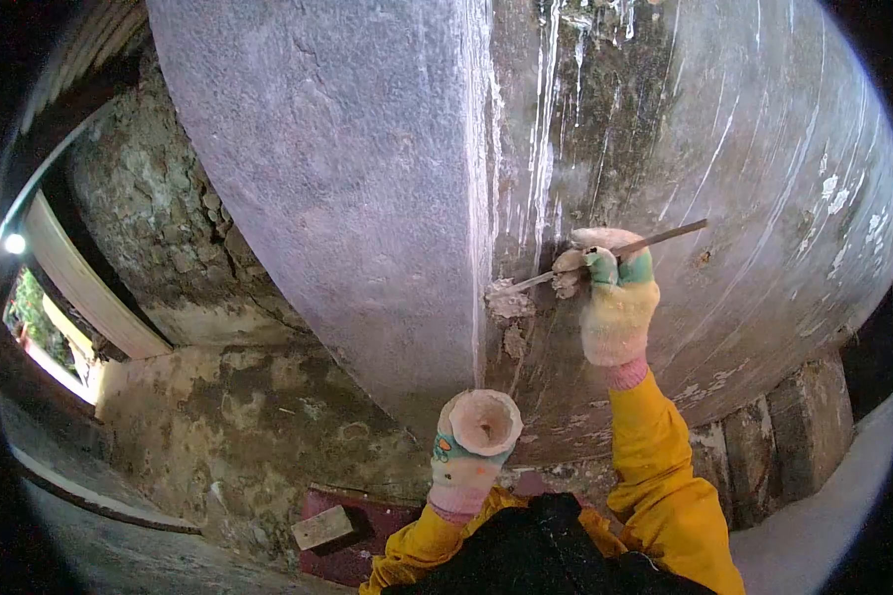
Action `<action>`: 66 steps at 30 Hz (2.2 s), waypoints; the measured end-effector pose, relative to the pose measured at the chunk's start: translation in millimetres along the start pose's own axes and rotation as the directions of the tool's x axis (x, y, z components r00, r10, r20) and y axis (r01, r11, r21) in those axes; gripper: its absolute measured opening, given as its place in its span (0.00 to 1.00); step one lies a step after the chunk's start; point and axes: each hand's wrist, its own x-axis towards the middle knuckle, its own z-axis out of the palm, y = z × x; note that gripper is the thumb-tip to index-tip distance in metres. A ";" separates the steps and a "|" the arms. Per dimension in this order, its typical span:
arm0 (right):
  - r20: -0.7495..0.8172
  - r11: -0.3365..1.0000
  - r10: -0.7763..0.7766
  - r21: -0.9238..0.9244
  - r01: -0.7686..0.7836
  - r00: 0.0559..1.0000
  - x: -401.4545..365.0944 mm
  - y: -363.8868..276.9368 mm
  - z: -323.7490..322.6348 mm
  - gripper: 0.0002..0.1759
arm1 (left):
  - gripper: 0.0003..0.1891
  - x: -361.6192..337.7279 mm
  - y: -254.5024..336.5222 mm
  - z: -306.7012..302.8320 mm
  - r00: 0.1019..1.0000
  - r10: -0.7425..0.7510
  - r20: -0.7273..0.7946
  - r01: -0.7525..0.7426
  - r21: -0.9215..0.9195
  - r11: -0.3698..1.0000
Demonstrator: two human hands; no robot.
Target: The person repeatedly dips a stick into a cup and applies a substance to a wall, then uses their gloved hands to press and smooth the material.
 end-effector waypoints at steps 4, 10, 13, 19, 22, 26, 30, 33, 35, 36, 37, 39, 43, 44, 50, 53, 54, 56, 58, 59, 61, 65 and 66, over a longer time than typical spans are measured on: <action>-0.040 1.000 -0.003 -0.028 0.002 0.999 -4.3 -3.7 -0.7 0.08 | 0.17 -1.9 0.2 -4.8 0.994 0.015 0.107 -0.023 0.076 0.997; -0.016 0.997 0.025 -0.066 -0.027 1.000 -6.9 3.4 -6.5 0.09 | 0.17 -2.2 3.7 -3.2 0.995 -0.066 0.071 0.071 -0.068 0.995; -0.081 0.998 0.057 0.009 -0.057 0.995 -11.1 0.4 -6.8 0.09 | 0.24 -0.6 1.4 3.7 0.998 -0.044 -0.052 0.036 -0.139 0.990; -0.037 0.999 0.021 -0.025 -0.022 0.999 -11.6 7.9 -9.0 0.09 | 0.18 -1.2 15.4 -0.6 0.980 -0.160 0.119 0.194 -0.375 0.907; -0.111 1.000 0.026 0.004 -0.026 0.993 -15.4 5.1 -6.2 0.09 | 0.19 -0.2 9.0 -3.0 0.991 -0.096 0.095 0.104 -0.082 0.991; -0.097 0.998 0.049 0.036 -0.045 0.994 -14.7 6.4 -5.3 0.09 | 0.18 1.1 23.4 -3.6 0.993 -0.001 0.120 -0.011 0.103 0.995; -0.093 0.999 0.037 0.030 -0.034 0.995 -17.0 3.8 -8.2 0.09 | 0.19 2.8 10.2 -3.2 0.999 -0.017 0.051 0.017 -0.014 1.000; -0.084 0.999 0.043 0.004 -0.043 0.995 -19.4 5.4 -8.3 0.08 | 0.17 0.2 5.6 -1.7 0.991 -0.103 0.080 0.108 -0.066 0.992; -0.075 0.998 0.050 -0.024 -0.052 0.996 -21.5 5.6 -7.3 0.09 | 0.17 0.1 4.2 1.3 0.989 -0.133 0.071 0.144 -0.180 0.973; -0.093 0.999 0.032 -0.030 -0.034 0.995 -22.8 4.5 -6.9 0.09 | 0.20 1.3 6.4 4.3 0.998 -0.065 -0.022 0.062 -0.131 0.989; -0.109 0.999 0.014 -0.037 -0.018 0.994 -23.6 4.2 -6.7 0.09 | 0.24 2.5 8.3 6.2 0.994 0.007 -0.112 -0.016 -0.075 0.997; -0.129 0.998 -0.012 -0.062 0.004 0.992 -22.4 7.7 -8.6 0.09 | 0.25 1.7 15.7 7.5 0.991 -0.087 -0.105 0.065 -0.199 0.978; -0.082 0.999 0.008 -0.050 -0.012 0.997 -22.9 12.3 -12.2 0.09 | 0.25 1.6 -2.3 3.4 0.998 0.049 -0.028 -0.049 0.009 0.999; -0.080 0.999 0.009 -0.048 -0.012 0.997 -23.3 12.7 -11.9 0.09 | 0.25 1.8 -2.9 1.9 0.998 0.049 -0.030 -0.049 0.010 0.999; -0.112 0.999 -0.001 -0.036 -0.003 0.994 -23.4 12.7 -13.1 0.09 | 0.23 0.5 17.1 5.8 0.980 -0.200 -0.021 0.173 -0.414 0.893; -0.122 0.995 -0.017 -0.104 0.004 0.992 -25.9 13.0 -11.9 0.09 | 0.23 -0.4 5.2 2.6 0.991 -0.125 -0.040 0.107 -0.300 0.948; -0.122 0.999 -0.023 -0.045 0.017 0.992 -26.6 12.8 -13.3 0.09 | 0.23 -0.2 -4.2 0.1 0.999 -0.013 -0.036 0.010 -0.071 0.997; -0.125 0.999 -0.029 0.011 0.031 0.992 -26.4 13.3 -14.1 0.09 | 0.24 -0.3 -7.5 -0.2 0.995 0.095 -0.004 -0.093 0.159 0.983; -0.077 1.000 -0.018 -0.026 0.016 0.997 -25.0 15.7 -13.4 0.10 | 0.25 -0.4 -2.4 2.1 0.997 0.060 -0.050 -0.056 0.077 0.995; -0.079 1.000 -0.019 -0.025 0.017 0.997 -25.0 15.2 -12.6 0.10 | 0.25 -0.2 -2.6 2.0 0.997 0.061 -0.048 -0.057 0.079 0.995; -0.139 1.000 -0.021 -0.008 0.020 0.990 -24.4 13.2 -10.7 0.10 | 0.26 0.3 -2.8 2.0 1.000 0.004 -0.014 -0.005 -0.073 0.997; -0.094 0.999 -0.010 0.039 0.013 0.996 -19.4 13.3 -9.9 0.11 | 0.26 -2.2 -0.8 6.2 0.995 0.006 -0.103 -0.006 -0.002 1.000; -0.093 0.997 -0.036 0.062 0.042 0.995 -18.2 13.6 -10.2 0.11 | 0.27 -1.8 -2.3 6.6 0.996 -0.018 -0.089 0.013 -0.057 0.998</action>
